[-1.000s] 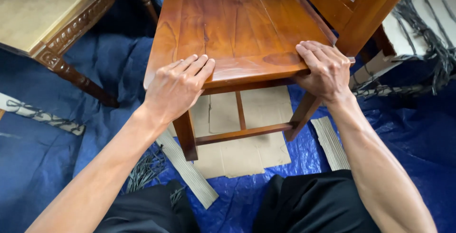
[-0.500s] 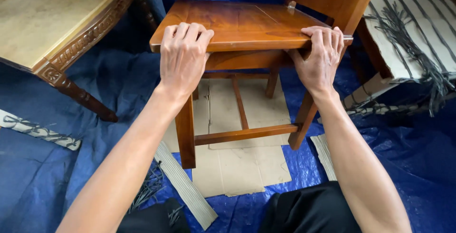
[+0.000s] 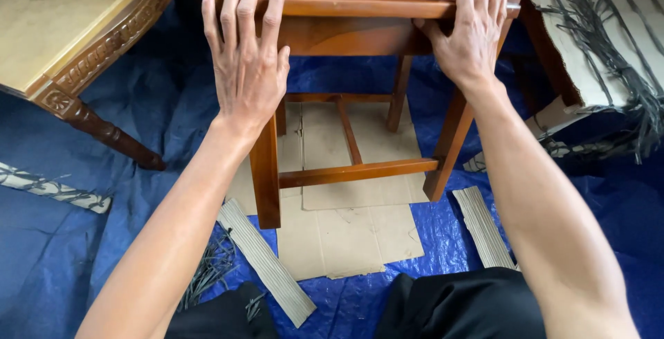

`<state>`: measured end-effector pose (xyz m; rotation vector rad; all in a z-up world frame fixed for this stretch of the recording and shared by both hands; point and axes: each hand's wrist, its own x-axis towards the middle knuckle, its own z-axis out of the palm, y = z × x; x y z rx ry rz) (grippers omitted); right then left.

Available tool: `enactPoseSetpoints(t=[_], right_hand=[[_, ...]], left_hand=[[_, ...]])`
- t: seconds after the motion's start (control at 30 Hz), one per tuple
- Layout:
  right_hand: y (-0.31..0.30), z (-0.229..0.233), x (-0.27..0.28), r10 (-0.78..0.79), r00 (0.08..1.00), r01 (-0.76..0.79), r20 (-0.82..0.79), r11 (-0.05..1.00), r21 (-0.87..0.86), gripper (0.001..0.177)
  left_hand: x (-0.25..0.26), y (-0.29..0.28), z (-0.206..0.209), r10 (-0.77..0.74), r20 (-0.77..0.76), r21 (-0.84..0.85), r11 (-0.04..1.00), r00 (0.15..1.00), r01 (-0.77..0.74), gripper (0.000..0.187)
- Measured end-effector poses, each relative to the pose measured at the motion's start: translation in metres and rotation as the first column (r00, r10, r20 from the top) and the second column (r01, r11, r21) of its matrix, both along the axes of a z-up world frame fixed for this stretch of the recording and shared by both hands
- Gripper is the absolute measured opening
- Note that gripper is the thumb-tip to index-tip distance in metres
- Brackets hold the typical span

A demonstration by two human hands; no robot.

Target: Wrapping the legs of wooden chairs with protective cardboard and securing them with plastic ties.

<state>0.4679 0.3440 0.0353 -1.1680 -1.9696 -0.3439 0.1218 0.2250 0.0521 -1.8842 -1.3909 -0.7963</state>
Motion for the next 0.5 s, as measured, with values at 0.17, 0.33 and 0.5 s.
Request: enactPoseSetpoints(t=[0.17,0.33,0.5], right_hand=[[0.024,0.000,0.002,-0.004,0.998,0.002,0.065,1.000,0.027,0.037],[0.028,0.011,-0.003,0.025,0.999,-0.022,0.044,0.999,-0.049,0.039],[0.052,0.001,0.005,-0.006,0.995,0.012,0.095,0.998,-0.064,0.045]], left_hand=[[-0.003,0.008,0.007,-0.003,-0.002,-0.055,0.998,1.000,0.003,0.088],[-0.003,0.024,0.010,-0.016,0.054,-0.085,0.996,0.998,0.020,0.084],[-0.008,0.037,0.006,-0.013,0.089,-0.128,0.992,0.996,0.025,0.080]])
